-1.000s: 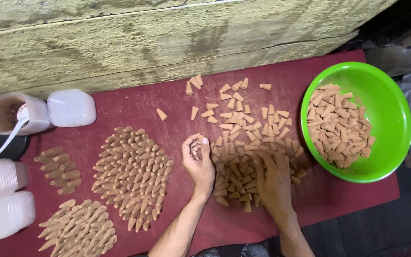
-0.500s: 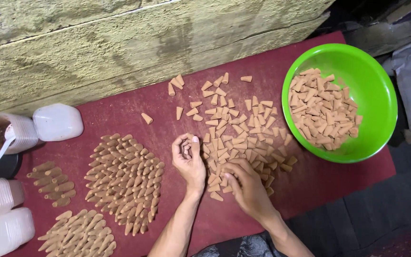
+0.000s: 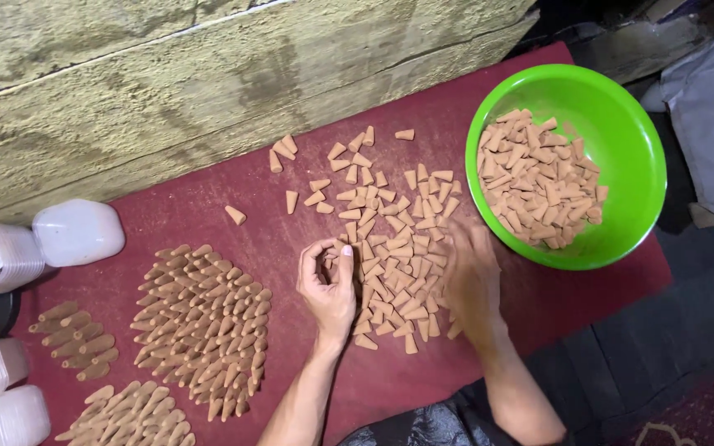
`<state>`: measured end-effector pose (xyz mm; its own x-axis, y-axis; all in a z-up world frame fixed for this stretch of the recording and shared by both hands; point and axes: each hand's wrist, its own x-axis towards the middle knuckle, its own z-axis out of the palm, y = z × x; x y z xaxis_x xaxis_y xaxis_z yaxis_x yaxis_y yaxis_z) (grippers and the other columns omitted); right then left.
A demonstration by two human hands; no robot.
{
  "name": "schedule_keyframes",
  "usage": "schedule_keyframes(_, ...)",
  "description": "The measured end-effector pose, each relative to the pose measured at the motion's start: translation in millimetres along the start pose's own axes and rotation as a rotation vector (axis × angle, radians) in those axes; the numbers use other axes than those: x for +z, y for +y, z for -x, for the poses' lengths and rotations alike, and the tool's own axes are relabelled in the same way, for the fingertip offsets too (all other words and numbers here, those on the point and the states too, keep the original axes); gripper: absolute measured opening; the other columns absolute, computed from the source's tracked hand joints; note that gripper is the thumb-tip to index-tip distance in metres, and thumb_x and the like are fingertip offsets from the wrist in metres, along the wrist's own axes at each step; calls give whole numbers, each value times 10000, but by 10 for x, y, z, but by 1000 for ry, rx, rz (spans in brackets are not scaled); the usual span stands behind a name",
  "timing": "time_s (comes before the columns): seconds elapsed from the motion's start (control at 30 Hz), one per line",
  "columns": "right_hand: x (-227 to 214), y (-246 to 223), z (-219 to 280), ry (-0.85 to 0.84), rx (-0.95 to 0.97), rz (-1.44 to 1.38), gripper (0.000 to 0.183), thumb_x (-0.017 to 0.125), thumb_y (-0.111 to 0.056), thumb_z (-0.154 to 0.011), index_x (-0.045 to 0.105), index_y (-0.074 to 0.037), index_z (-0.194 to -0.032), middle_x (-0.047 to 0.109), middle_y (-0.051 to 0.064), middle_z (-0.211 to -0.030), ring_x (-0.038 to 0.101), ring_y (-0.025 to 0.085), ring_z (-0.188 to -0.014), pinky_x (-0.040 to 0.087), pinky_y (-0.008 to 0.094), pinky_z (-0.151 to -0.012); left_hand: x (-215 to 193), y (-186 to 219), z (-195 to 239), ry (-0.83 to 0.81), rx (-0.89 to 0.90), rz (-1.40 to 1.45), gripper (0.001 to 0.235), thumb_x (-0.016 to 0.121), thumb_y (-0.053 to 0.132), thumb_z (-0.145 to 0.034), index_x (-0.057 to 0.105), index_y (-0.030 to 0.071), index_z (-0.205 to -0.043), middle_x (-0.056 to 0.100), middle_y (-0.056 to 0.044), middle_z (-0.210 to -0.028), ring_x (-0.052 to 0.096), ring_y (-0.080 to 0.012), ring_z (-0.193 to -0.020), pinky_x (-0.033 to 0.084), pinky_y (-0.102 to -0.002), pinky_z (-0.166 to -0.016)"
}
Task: Arranging incense cones on a surface and packing them into a small plastic container.
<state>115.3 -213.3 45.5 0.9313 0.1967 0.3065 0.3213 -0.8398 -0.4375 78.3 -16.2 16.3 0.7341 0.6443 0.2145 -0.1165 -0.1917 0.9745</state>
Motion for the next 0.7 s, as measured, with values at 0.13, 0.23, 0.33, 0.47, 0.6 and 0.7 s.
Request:
schedule_keyframes(0.13, 180, 156, -85, -41, -10, 237, 347, 584, -44, -968, 624, 11, -1308, 569, 216, -1264, 600, 401, -1114, 526, 482, -906, 3, -16, -22, -24, 27, -19, 196, 805, 44, -866, 716, 10, -1037, 681, -130, -893, 690, -228, -793, 573, -365, -741)
schedule_keyframes(0.23, 358, 296, -86, -76, 21, 295, 384, 546, -90, -964, 640, -40, -1333, 563, 219, -1300, 592, 420, -1114, 500, 509, -883, -7, 4, -57, -26, 20, -7, 188, 793, 30, -869, 709, -11, -1033, 657, -149, -868, 679, -250, -789, 580, -370, -732)
schedule_keyframes(0.33, 562, 444, -17, -30, 34, 348, 376, 519, -179, -1012, 646, -101, -1357, 607, 144, -1095, 614, 358, -1028, 482, 474, -870, -20, -108, -35, -18, 15, -14, 189, 797, 31, -864, 720, -6, -1034, 663, -140, -863, 680, -244, -788, 581, -368, -736)
schedule_keyframes(0.47, 570, 349, -41, 92, 55, 176, 278, 557, -220, -1037, 705, -92, -1234, 619, 132, -1108, 611, 354, -1043, 461, 465, -892, -14, -147, -25, -28, 13, -27, 186, 804, 59, -868, 730, 14, -1033, 666, -124, -847, 677, -245, -789, 569, -380, -726)
schedule_keyframes(0.6, 372, 103, -103, 197, 68, 14, 169, 670, -180, -985, 748, -100, -1112, 624, 123, -1110, 632, 366, -1036, 481, 445, -905, -21, -128, -39, -20, 11, -2, 192, 802, 48, -864, 733, 13, -1039, 670, -129, -860, 677, -241, -787, 573, -372, -743)
schedule_keyframes(0.7, 450, 42, -66, 199, 72, -122, 65, 714, -144, -962, 766, -158, -998, 672, 6, -1049, 686, 257, -1022, 515, 366, -929, -38, -72, -83, -4, 19, -7, 199, 812, 47, -857, 741, 25, -1041, 674, -112, -866, 684, -237, -791, 575, -369, -749)
